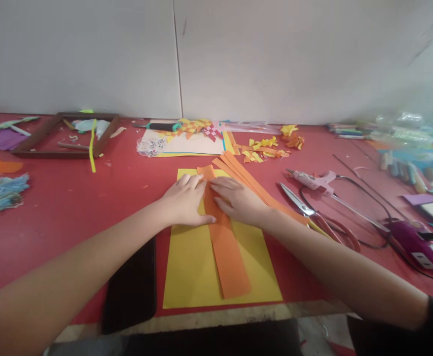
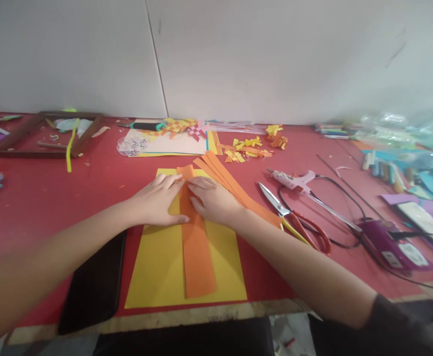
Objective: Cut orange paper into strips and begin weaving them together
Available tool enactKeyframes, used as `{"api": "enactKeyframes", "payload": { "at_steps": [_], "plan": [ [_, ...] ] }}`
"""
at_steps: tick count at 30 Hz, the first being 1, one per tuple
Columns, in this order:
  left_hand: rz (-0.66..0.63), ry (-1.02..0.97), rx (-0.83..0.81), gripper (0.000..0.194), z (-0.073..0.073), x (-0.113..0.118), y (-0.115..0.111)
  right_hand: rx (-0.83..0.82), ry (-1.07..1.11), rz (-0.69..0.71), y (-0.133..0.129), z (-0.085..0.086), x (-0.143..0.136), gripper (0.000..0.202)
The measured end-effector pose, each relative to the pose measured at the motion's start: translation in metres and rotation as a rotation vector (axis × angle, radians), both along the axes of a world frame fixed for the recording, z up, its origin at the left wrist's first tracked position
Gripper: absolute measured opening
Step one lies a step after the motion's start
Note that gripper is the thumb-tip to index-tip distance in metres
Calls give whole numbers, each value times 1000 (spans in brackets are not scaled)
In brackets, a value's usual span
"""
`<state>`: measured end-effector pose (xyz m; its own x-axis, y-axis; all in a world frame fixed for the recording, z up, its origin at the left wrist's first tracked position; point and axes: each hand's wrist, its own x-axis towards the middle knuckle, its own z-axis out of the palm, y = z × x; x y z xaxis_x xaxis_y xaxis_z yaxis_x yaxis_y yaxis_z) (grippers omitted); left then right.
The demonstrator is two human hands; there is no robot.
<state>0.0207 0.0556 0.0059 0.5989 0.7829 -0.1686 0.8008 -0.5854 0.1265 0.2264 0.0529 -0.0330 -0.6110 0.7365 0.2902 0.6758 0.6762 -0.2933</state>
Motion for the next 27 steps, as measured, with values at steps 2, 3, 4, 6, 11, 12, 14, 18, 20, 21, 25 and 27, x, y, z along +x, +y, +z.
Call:
{"api": "enactKeyframes", "payload": {
  "at_steps": [2,3,4,6,11,12,14,18,20,21,25,27],
  "plan": [
    [-38,20,27,101,5,3,4,2,-39,5,-8,4,4,38],
    [-54,33,34,99,6,4,5,2,-55,6,-12,6,6,38],
    [-64,48,33,98,8,6,6,2,-70,12,-16,8,8,37],
    [-72,82,14,103,9,7,7,-3,-99,29,-25,12,12,35],
    [-97,153,8,113,7,8,9,16,-91,68,-47,19,21,28],
    [-104,161,14,113,7,9,9,14,-87,70,-50,20,23,28],
    [-119,169,28,113,8,9,10,4,-88,61,-56,22,24,27],
    [-127,182,25,112,10,10,10,27,-124,29,-56,23,27,29],
    [-119,192,7,110,11,11,9,40,-155,8,-51,22,28,29],
    [-116,194,0,110,12,11,9,37,-170,-2,-48,21,28,30],
    [-106,193,-7,107,12,12,8,12,-181,-16,-40,22,30,33],
    [-104,185,-11,107,12,12,9,19,-164,3,-40,23,32,33]
  ]
}}
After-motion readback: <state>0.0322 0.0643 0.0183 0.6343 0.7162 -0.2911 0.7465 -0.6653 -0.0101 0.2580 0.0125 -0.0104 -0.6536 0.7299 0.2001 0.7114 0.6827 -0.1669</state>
